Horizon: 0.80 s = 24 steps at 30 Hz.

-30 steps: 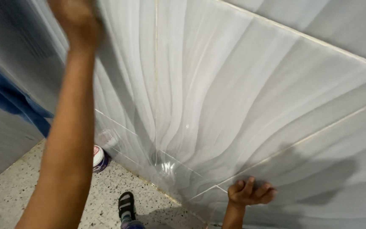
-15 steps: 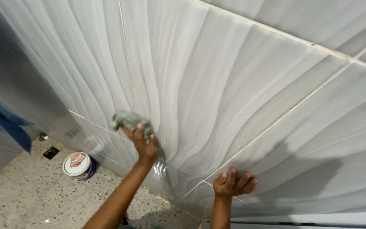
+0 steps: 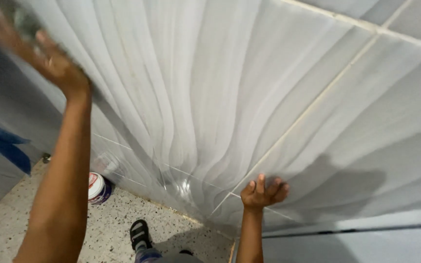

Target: The person wipes a white tiled wall in a bathroom using a green and white cloth. They scrub the wall surface in vertical and horizontal motions, moving from the lower sections upward and across different areas of the wall.

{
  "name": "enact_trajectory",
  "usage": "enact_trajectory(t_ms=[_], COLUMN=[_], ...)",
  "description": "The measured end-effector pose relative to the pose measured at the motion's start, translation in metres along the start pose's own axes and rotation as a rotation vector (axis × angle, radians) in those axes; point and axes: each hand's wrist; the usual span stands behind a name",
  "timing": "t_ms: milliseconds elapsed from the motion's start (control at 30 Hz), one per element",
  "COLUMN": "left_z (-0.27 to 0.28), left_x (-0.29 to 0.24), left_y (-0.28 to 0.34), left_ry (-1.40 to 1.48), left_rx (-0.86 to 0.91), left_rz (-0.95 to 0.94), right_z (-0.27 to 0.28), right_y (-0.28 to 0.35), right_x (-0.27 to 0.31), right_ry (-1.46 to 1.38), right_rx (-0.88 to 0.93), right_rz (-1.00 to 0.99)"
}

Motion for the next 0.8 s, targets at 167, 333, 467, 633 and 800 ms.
enact_trajectory(t_ms=[167,333,467,633,800], left_z=[0.054,0.041,-0.019,-0.045,-0.031], left_x=[-0.081,-0.129,-0.203,-0.169,-0.134], left_y=[0.101,0.205,0.118,-0.01,0.057], left_ry=[-0.18,0.139,0.349,0.068,0.024], left_rx=[0.242,0.384,0.309,0.133,0.046], left_rz=[0.187,-0.466,-0.682,-0.264,0.096], right_z=[0.005,-0.006,-0.001,-0.002,0.002], right_y=[-0.014,0.008,0.009,0.022,0.03], right_x=[0.007,-0.008,-0.007,-0.016,-0.02], right_ry=[-0.066,-0.03,-0.084,-0.038,-0.01], right_rx=[-0.024,-0.092,-0.028,-0.009,0.053], right_rz=[-0.002,0.059,0.016,0.047,0.07])
Point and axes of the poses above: each hand's wrist, its own y-axis away from the middle knuckle, its own z-axis out of the back of the hand, x = y × z, and after that the axes turned 7 degrees about -x, right-handed
